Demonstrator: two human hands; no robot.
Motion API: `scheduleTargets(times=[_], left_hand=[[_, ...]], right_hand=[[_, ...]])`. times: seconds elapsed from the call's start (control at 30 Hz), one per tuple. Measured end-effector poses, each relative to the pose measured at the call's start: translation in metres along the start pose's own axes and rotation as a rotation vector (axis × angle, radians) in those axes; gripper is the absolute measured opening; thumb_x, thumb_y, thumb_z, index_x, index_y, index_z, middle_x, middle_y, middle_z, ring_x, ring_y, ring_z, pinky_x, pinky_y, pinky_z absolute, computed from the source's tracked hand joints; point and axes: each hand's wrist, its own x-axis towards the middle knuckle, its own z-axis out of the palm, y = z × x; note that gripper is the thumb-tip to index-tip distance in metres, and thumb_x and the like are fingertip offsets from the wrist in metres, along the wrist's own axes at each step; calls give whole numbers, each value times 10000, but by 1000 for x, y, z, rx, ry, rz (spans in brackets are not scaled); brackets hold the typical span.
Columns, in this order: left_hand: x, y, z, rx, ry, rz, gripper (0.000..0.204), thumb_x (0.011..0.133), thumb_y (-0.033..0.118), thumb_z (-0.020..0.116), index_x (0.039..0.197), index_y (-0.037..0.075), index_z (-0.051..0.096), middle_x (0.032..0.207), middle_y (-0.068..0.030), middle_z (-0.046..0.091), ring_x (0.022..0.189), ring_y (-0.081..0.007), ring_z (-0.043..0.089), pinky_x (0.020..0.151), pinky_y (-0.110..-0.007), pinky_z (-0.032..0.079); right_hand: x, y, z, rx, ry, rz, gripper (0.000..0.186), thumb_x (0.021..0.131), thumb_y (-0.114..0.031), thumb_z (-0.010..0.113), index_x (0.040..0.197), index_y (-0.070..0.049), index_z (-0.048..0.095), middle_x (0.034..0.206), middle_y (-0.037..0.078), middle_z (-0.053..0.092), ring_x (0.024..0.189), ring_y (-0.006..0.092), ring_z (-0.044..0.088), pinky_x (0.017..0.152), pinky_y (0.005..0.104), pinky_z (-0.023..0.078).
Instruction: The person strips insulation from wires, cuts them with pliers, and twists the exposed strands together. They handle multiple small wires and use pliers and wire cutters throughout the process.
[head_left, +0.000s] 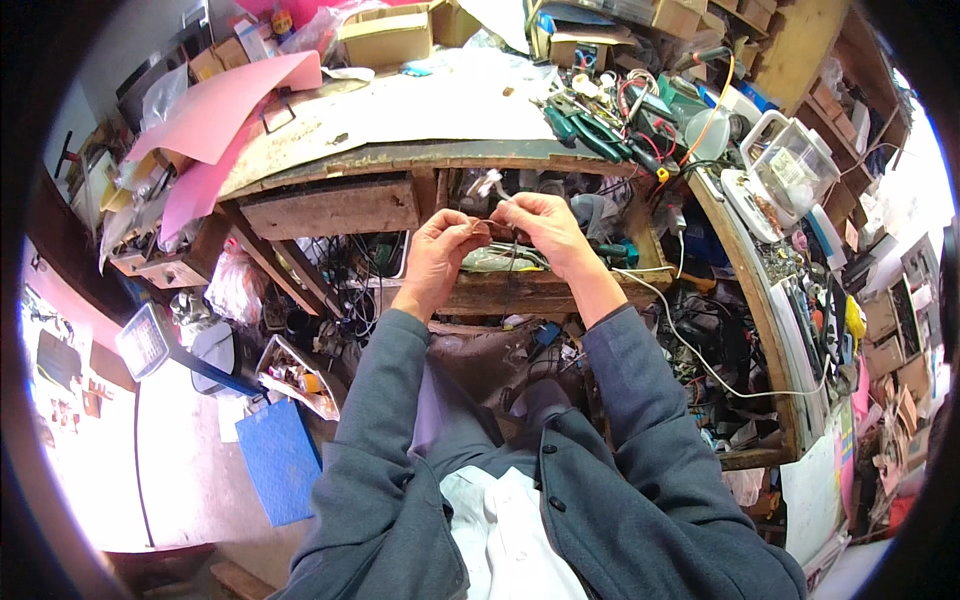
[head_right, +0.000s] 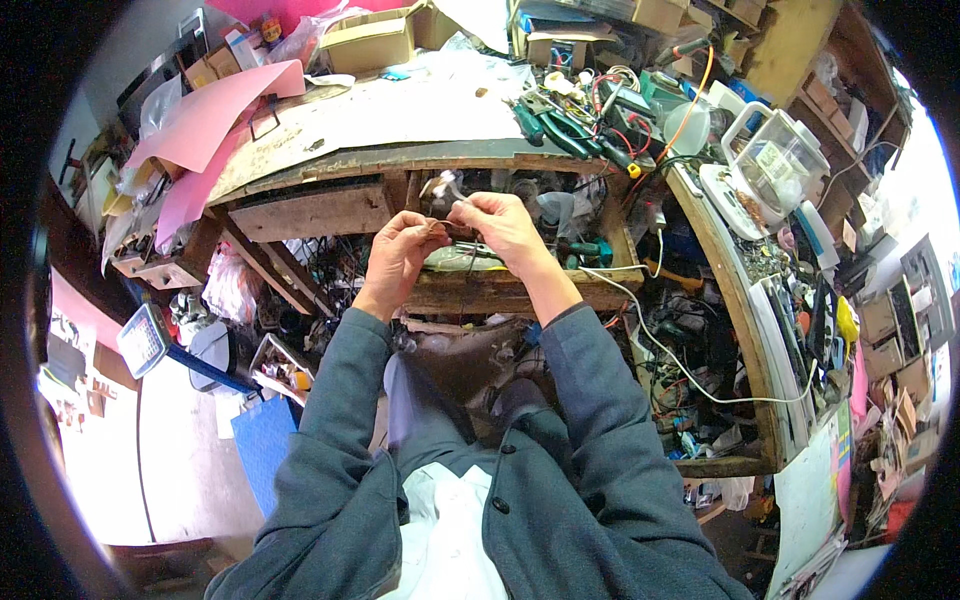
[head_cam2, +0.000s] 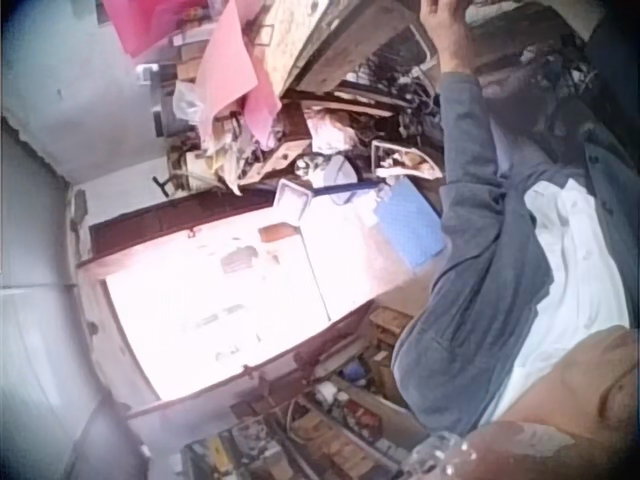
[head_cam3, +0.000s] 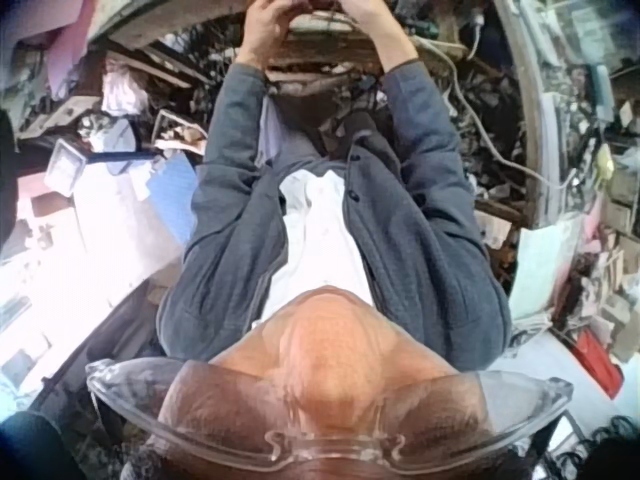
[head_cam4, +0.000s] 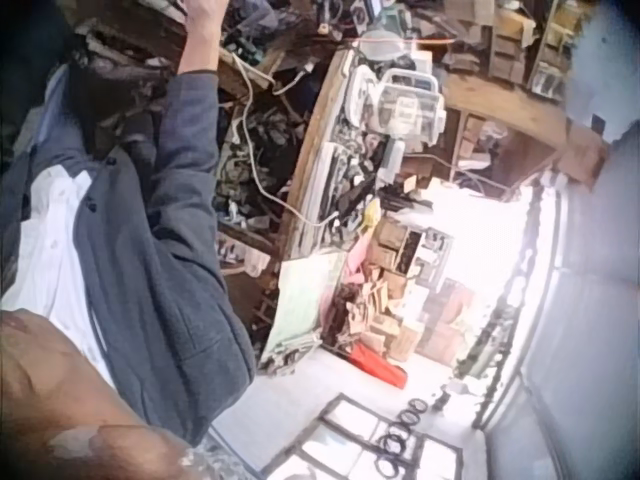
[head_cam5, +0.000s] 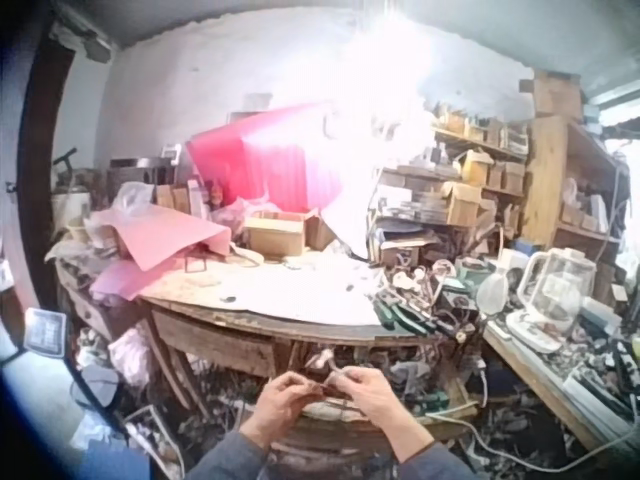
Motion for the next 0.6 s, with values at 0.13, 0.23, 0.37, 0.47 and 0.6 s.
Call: scheduleTargets(times=[0.13,0.23,0.37,0.47,0.6], left_hand=[[-2,6,4,-37,-50,47,85,936,124,626,979,52,615,1163,-189,689,1113,-290,656,1076,-470,469],[-4,16,12,-141,-100,30,95,944,135,614,997,57,609,1230,-216,665,1200,-319,624,1117,-490,437],[-11,36,39,-108,-172,2,135,914,20,629,1039,52,590,1253,-225,655,1226,-358,609,1114,-500,453],[-15,37,65,-94,-128,13,241,925,-2,652,1157,16,585,1211,-201,673,1158,-339,649,1051,-485,519],[-16,32,64,-124,-71,61,294,957,128,677,1221,11,618,1142,-141,706,1049,-265,694,1015,-467,549]], right_hand=[[-8,-2,-12,387,183,117,236,1054,-244,527,981,-64,661,909,51,714,823,148,660,734,302,512],[-22,-7,0,522,239,174,256,1055,-272,524,954,-72,647,909,58,717,823,167,668,729,310,513],[-30,1,5,383,239,142,289,1038,-331,565,895,-97,658,856,41,722,750,156,677,691,307,522],[-34,-7,9,499,229,107,280,1025,-349,589,899,-109,659,813,23,720,673,130,652,603,273,497],[-38,-21,23,494,189,128,266,1031,-349,576,905,-124,640,778,-1,717,649,119,633,596,265,482]])
